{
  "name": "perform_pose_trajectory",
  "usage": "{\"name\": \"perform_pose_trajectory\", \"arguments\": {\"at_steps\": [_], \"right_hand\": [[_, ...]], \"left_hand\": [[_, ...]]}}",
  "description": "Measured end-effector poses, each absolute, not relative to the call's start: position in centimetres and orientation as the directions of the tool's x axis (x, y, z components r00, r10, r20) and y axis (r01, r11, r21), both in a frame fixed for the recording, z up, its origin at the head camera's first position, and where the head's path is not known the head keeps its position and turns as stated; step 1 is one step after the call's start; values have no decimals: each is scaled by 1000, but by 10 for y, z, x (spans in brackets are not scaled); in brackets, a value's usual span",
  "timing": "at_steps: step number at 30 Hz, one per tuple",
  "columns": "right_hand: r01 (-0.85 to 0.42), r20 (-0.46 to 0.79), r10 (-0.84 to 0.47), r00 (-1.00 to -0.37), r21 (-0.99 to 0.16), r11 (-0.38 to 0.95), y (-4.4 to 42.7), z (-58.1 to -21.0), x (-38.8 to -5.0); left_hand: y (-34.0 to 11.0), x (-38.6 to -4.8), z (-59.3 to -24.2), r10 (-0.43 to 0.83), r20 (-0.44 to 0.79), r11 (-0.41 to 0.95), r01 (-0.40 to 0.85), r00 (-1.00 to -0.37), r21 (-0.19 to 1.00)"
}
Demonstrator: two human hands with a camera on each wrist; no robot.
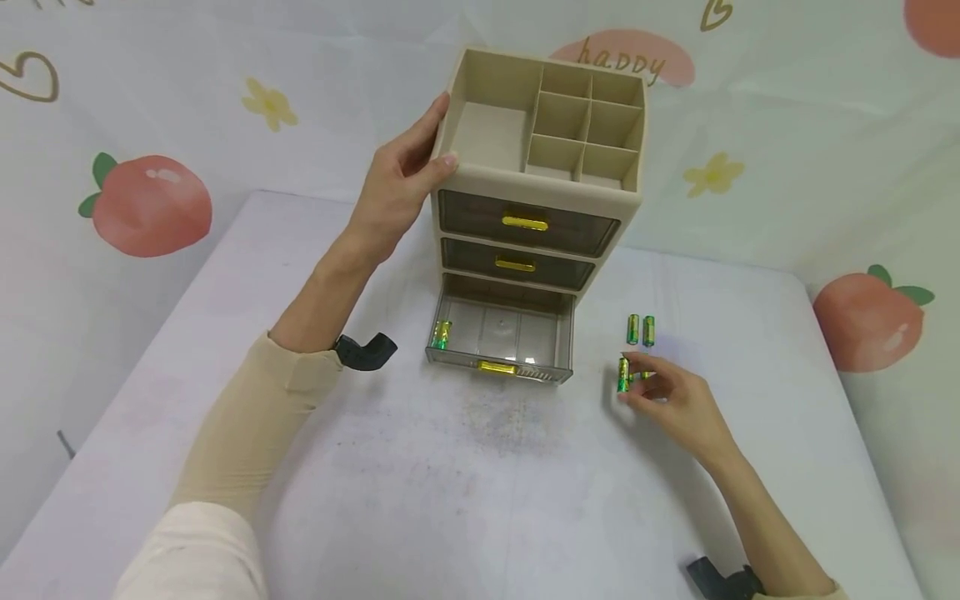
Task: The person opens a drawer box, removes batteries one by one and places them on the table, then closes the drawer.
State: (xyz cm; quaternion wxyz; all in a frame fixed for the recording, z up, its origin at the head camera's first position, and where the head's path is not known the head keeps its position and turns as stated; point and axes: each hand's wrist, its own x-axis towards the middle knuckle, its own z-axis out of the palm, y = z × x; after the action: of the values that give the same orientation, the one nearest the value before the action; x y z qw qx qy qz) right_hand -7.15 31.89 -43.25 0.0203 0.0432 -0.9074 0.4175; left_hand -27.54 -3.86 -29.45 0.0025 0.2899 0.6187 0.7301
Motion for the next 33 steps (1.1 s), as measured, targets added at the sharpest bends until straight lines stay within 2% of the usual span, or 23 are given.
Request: {"name": "perform_pose_trajectory", "arguments": {"at_steps": [14, 24, 33], "right_hand": [[-119, 79, -91, -993, -737, 666, 331, -449, -56], [-174, 115, -131, -985, -695, 698, 334, -454, -54], [-168, 70, -165, -984, -685, 709, 334, -456, -54]], "left_hand": [[-39, -258, -281, 368, 418, -215, 361, -830, 907], [-39, -258, -280, 371, 423, -216, 366, -827, 905], [-39, -257, -280, 369, 418, -203, 367, -830, 908]]}}
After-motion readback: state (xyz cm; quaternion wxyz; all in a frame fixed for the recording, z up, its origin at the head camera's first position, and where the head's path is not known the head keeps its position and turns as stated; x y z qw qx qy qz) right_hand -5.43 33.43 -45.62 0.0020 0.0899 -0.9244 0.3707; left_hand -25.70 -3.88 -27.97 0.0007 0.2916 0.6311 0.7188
